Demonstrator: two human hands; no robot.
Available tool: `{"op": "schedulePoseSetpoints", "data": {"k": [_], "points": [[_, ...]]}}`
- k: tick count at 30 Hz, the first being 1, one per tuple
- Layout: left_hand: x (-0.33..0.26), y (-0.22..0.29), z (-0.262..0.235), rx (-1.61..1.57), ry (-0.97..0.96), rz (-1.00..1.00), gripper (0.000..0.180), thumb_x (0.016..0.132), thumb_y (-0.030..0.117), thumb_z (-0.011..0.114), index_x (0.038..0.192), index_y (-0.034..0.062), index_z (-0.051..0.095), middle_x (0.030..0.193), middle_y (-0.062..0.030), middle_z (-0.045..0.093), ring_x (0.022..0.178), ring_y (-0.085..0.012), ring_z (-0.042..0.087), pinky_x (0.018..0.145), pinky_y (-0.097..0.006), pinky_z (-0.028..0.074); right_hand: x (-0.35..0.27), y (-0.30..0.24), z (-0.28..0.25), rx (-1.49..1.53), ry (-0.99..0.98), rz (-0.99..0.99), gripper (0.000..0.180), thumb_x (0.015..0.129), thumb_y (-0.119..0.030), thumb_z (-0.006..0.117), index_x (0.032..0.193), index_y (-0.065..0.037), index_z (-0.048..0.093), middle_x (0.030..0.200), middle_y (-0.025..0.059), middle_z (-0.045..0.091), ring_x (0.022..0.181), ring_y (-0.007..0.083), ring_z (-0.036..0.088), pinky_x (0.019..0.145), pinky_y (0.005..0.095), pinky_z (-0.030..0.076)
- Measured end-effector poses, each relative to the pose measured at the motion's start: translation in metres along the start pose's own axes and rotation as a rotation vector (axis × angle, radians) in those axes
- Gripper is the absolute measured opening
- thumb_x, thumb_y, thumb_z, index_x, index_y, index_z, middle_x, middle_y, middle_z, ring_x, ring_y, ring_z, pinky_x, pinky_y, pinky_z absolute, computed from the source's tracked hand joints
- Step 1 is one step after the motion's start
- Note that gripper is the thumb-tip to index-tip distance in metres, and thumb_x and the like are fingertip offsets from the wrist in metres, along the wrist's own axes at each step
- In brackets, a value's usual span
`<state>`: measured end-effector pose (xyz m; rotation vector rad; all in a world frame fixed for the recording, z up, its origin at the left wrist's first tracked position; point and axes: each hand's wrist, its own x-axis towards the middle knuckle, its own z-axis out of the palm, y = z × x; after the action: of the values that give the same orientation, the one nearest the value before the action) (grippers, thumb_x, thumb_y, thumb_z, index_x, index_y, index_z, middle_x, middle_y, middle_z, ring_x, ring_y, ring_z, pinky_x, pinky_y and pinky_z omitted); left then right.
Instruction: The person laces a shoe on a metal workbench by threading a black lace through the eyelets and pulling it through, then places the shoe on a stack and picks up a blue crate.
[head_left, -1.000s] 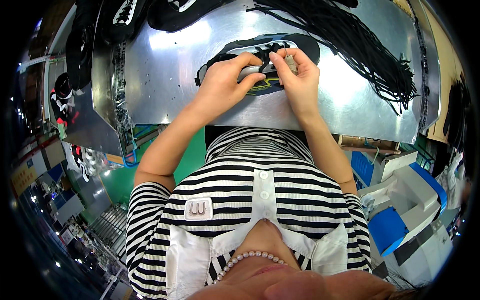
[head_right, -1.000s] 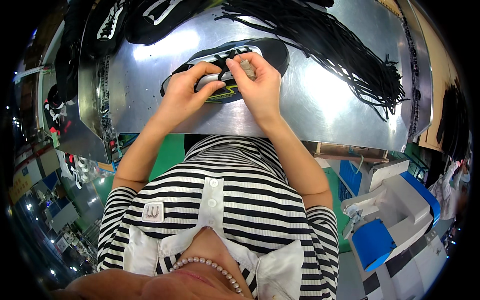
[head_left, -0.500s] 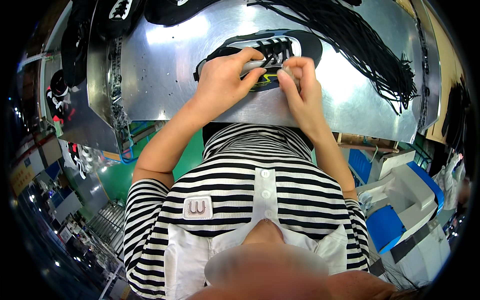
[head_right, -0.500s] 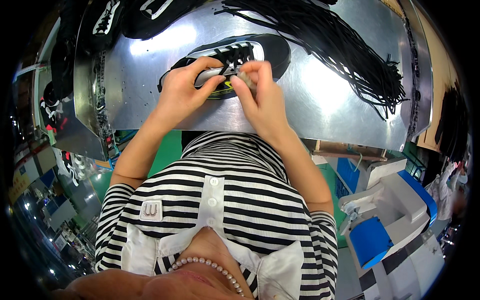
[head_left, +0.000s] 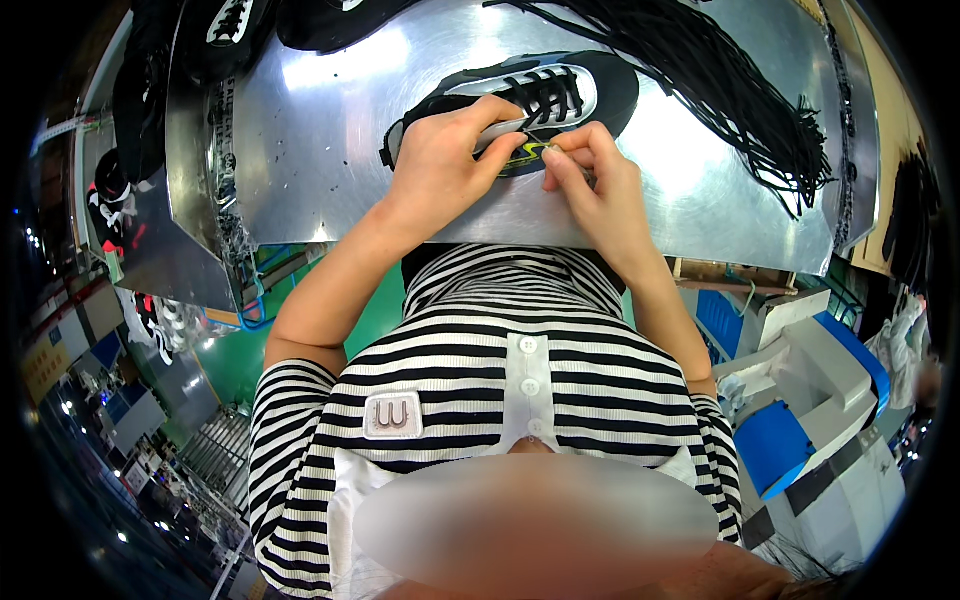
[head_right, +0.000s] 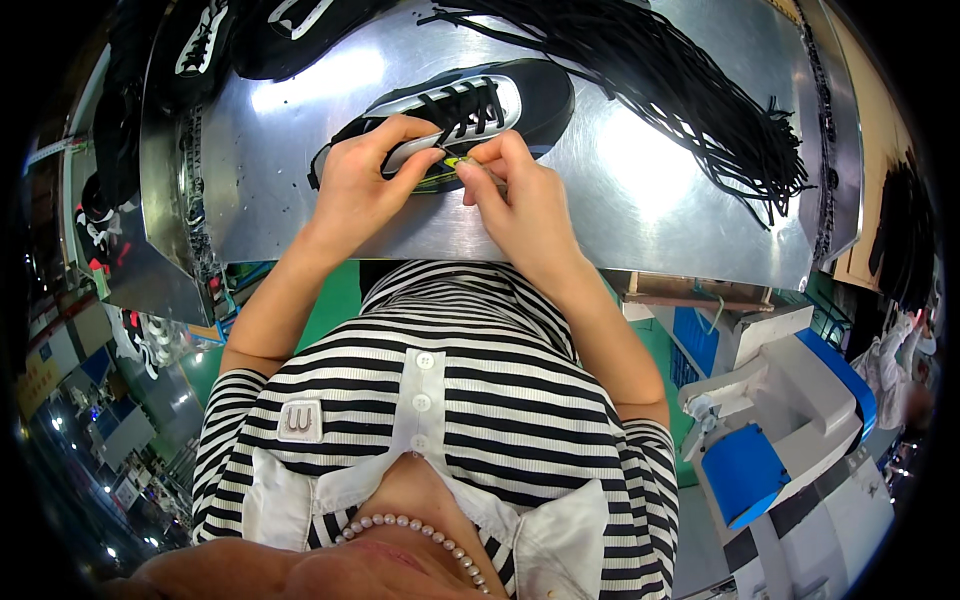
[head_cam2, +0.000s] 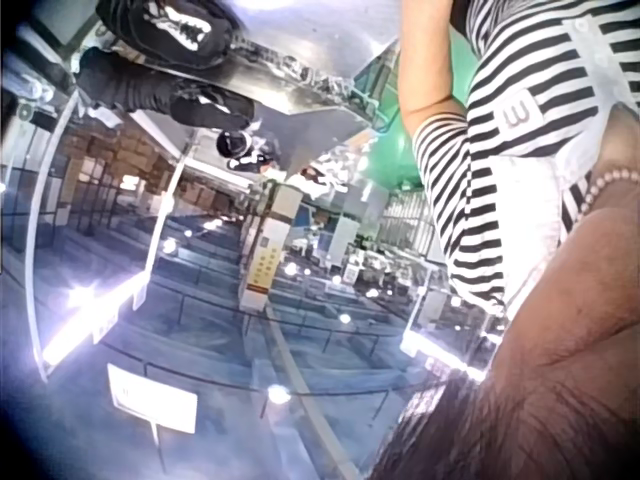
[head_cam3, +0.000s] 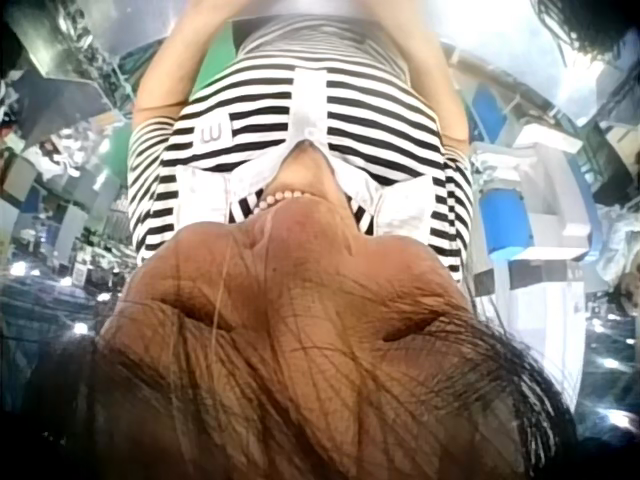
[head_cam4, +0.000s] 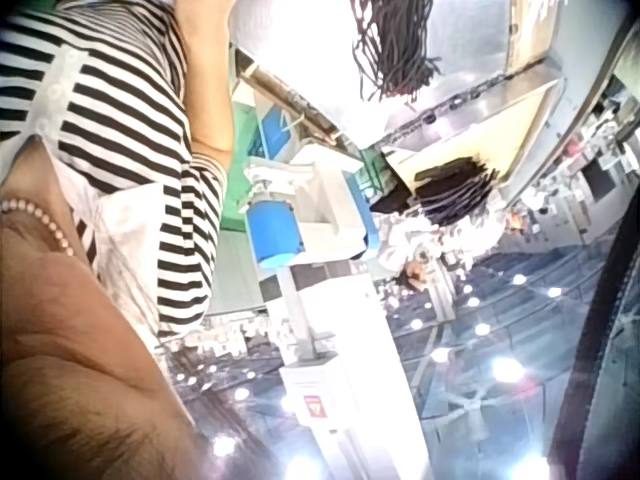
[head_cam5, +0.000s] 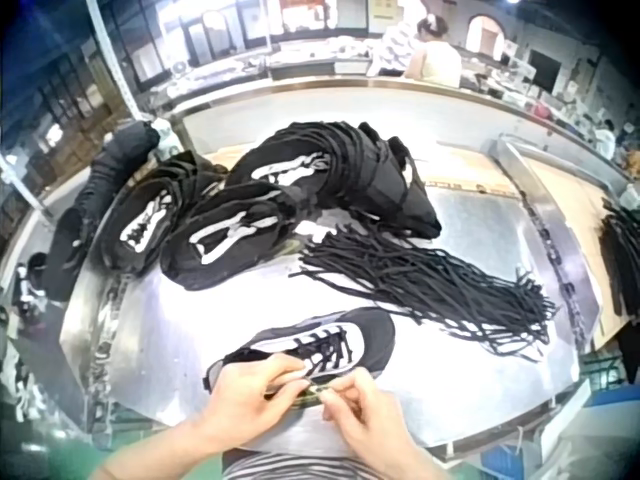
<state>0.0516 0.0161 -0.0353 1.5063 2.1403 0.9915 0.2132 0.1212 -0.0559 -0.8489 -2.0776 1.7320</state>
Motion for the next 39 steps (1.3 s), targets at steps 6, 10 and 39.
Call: {"op": "schedulePoseSetpoints", "data": {"k": [6,10,39], "points": [[0.000,0.001,-0.002,0.012,-0.023,-0.007,0.021,0.084,0.010,0.071,0.103,0.0021,0.066,0.087,-0.0137,0.070,0.071,-0.0275,0.068,0.063,-0.031,0.051,0.002,0.001,-0.003,-0.006,-0.029,0.020,0.018,0.095,-0.016,0.062,0.096,0.000,0.055,0.071,0.0102,0.068,0.060,0.0151,0.063,0.058,0.0271,0.046],[-0.002,0.002,0.004,0.121,-0.041,0.277,0.026,0.084,0.007,0.070,0.109,0.0019,0.064,0.085,-0.0147,0.068,0.070,-0.0302,0.066,0.062,-0.035,0.051,0.005,-0.006,0.003,0.051,-0.020,0.088,0.017,0.095,-0.016,0.062,0.095,-0.001,0.054,0.069,0.0089,0.067,0.062,0.0152,0.064,0.059,0.0282,0.047],[0.007,0.000,-0.029,0.208,-0.250,-0.049,0.034,0.094,0.032,0.063,0.083,-0.0002,0.059,0.066,-0.0141,0.056,0.060,-0.0278,0.055,0.059,-0.036,0.045,0.031,0.023,-0.022,-0.103,0.352,-0.096,0.015,0.093,-0.018,0.065,0.100,-0.005,0.064,0.076,0.0086,0.067,0.061,0.0136,0.061,0.057,0.0270,0.046]]}}
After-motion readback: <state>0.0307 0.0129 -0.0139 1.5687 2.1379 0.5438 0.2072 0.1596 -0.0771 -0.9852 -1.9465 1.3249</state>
